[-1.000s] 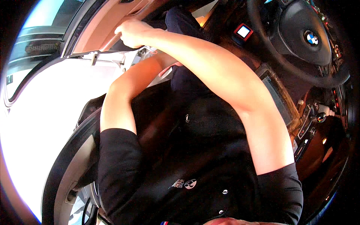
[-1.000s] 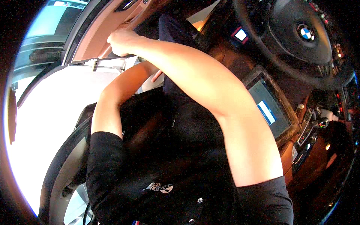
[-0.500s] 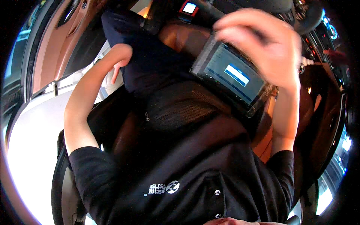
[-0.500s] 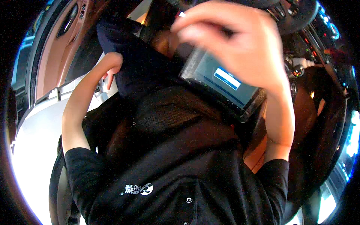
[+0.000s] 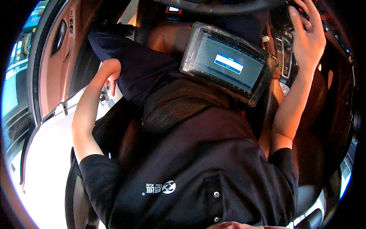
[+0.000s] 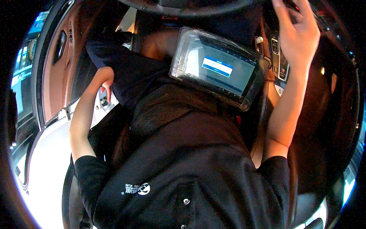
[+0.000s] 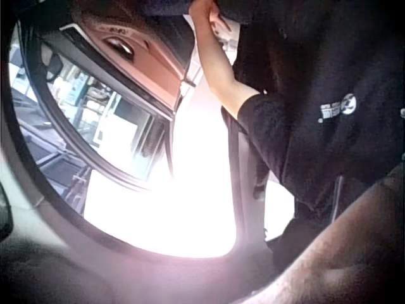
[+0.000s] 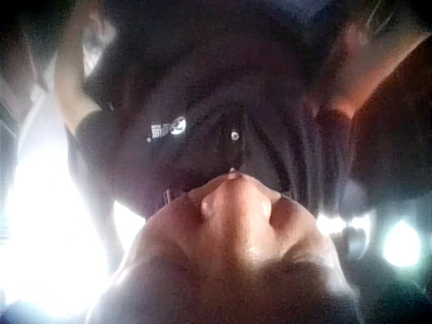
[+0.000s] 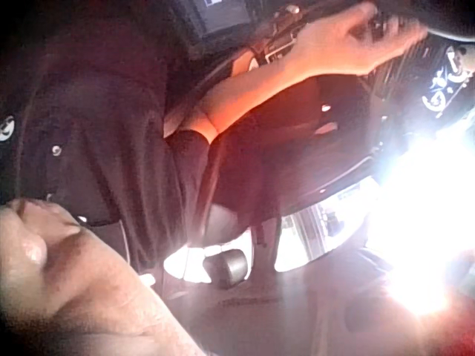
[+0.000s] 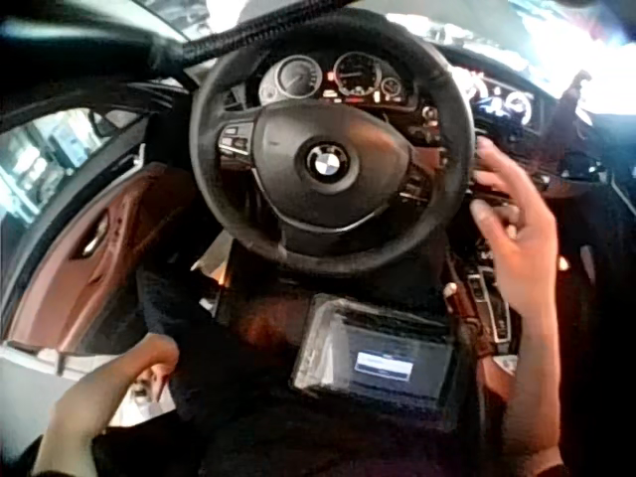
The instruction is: Use a diagnostic tablet to scan the vehicle's computer systems.
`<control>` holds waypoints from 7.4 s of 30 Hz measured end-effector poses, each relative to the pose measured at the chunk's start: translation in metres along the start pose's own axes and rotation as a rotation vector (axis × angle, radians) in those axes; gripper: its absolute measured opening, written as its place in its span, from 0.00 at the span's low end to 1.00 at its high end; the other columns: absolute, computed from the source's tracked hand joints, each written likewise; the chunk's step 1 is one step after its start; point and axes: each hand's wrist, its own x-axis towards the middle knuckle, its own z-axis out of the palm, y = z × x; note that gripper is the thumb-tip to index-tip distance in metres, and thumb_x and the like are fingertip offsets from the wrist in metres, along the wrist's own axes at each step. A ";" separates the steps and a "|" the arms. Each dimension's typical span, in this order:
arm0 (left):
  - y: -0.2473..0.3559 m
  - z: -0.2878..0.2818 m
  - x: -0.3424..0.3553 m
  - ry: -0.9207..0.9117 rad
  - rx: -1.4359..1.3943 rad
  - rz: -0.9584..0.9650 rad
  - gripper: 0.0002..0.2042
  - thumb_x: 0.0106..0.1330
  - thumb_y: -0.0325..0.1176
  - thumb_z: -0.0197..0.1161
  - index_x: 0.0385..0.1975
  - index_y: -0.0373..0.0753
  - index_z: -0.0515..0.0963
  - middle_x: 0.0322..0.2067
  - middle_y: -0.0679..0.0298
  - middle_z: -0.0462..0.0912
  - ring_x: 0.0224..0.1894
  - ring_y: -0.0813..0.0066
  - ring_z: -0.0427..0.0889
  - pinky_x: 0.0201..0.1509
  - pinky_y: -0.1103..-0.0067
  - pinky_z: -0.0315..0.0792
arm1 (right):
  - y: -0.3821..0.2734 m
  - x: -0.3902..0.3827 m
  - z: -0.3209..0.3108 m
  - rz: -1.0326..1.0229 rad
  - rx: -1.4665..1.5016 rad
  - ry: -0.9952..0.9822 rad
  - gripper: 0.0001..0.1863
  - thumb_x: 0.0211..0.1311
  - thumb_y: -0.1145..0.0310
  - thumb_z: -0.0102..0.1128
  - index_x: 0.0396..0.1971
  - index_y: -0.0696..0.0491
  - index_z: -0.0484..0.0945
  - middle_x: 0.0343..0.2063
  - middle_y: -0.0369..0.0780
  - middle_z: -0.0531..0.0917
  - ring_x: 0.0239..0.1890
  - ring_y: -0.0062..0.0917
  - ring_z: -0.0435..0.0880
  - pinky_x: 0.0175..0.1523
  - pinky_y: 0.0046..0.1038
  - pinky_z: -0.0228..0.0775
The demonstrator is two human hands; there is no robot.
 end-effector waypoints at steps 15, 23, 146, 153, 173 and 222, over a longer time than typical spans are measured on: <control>-0.006 0.002 0.000 -0.037 0.064 0.022 0.26 0.88 0.43 0.43 0.73 0.94 0.70 0.76 0.79 0.77 0.69 0.77 0.81 0.69 0.73 0.79 | 0.056 0.004 -0.002 -0.512 -0.381 0.069 0.17 0.70 0.84 0.64 0.57 0.60 0.85 0.69 0.50 0.85 0.67 0.41 0.86 0.64 0.39 0.80; -0.004 0.007 -0.003 -0.056 0.087 0.029 0.26 0.88 0.43 0.44 0.73 0.94 0.70 0.75 0.79 0.78 0.68 0.78 0.82 0.68 0.73 0.79 | 0.106 -0.011 0.011 0.126 0.114 -0.006 0.33 0.69 0.88 0.65 0.73 0.53 0.73 0.56 0.38 0.85 0.55 0.22 0.85 0.52 0.27 0.79; -0.032 -0.047 0.087 0.118 1.352 0.967 0.36 0.86 0.30 0.46 0.87 0.79 0.51 0.76 0.70 0.71 0.61 0.78 0.77 0.63 0.82 0.71 | -0.186 -0.150 0.163 -0.788 0.145 -1.207 0.27 0.71 0.66 0.60 0.68 0.54 0.80 0.54 0.48 0.83 0.55 0.41 0.85 0.59 0.39 0.82; -0.034 -0.053 0.100 0.092 1.328 0.965 0.36 0.86 0.30 0.45 0.87 0.78 0.51 0.78 0.70 0.69 0.63 0.77 0.74 0.65 0.82 0.70 | -0.174 -0.149 0.123 -0.832 0.211 -1.022 0.27 0.68 0.65 0.61 0.66 0.53 0.81 0.52 0.46 0.81 0.56 0.39 0.83 0.60 0.40 0.81; -0.022 -0.061 0.085 -0.072 1.292 0.966 0.34 0.87 0.30 0.41 0.88 0.74 0.51 0.81 0.70 0.62 0.70 0.76 0.68 0.72 0.80 0.66 | -0.106 -0.107 0.274 0.396 0.651 -2.245 0.43 0.76 0.30 0.63 0.63 0.60 0.87 0.56 0.42 0.92 0.55 0.29 0.91 0.64 0.33 0.81; -0.040 -0.044 0.161 -0.328 1.385 0.936 0.32 0.90 0.30 0.34 0.89 0.68 0.51 0.90 0.70 0.45 0.87 0.74 0.51 0.86 0.78 0.56 | -0.177 -0.131 0.319 0.356 0.851 -3.190 0.25 0.75 0.59 0.74 0.61 0.64 0.83 0.52 0.44 0.92 0.50 0.29 0.91 0.59 0.33 0.83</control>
